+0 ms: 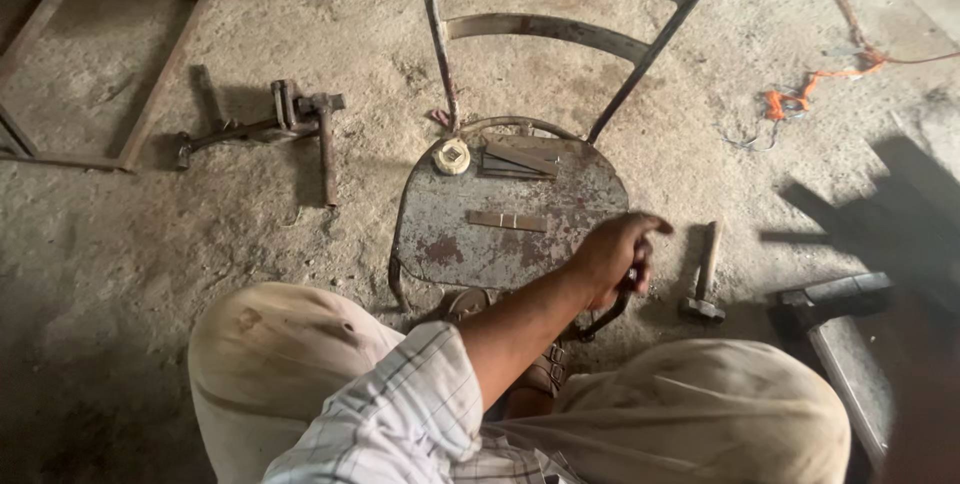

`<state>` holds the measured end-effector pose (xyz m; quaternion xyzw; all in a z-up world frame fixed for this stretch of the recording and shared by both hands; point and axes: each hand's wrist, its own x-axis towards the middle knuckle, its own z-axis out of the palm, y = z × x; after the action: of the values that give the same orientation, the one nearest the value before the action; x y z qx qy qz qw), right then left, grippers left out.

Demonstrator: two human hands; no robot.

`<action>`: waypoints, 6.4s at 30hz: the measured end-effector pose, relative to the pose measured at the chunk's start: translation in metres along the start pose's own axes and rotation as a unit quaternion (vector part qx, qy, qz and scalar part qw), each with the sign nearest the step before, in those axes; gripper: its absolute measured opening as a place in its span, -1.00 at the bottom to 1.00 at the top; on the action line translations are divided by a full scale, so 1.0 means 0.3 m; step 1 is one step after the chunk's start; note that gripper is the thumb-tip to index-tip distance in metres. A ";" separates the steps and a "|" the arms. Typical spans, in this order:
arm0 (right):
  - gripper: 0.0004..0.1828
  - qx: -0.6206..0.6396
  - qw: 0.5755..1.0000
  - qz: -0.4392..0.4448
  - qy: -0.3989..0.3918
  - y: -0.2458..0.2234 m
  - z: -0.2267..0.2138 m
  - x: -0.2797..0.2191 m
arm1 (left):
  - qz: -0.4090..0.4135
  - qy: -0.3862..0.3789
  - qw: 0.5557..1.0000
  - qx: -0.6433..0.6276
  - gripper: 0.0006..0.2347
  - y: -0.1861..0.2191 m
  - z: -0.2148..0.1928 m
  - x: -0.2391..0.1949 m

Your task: The person sorts small metal plates by picking them up from the floor and placing them onto a stool.

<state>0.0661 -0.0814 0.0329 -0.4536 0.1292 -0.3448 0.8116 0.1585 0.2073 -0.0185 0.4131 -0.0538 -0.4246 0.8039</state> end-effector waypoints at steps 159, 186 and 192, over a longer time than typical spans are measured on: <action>-0.02 -0.301 0.934 -0.116 -0.152 0.782 0.477 -0.146 | -0.004 0.253 0.617 0.746 -0.64 0.318 -0.365 0.538; -0.51 -0.482 0.866 -0.086 -0.099 0.936 0.278 -0.078 | -0.023 0.247 0.833 0.494 -0.81 0.302 -0.443 0.478; -0.56 -0.205 0.970 -0.034 -0.126 0.921 0.305 -0.082 | 0.307 0.256 0.802 0.444 -0.85 0.133 -0.446 0.334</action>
<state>0.2184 0.0915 -0.1469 -0.6546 0.0783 -0.2783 0.6985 0.3060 0.2293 -0.1040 0.7802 -0.1529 0.0363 0.6055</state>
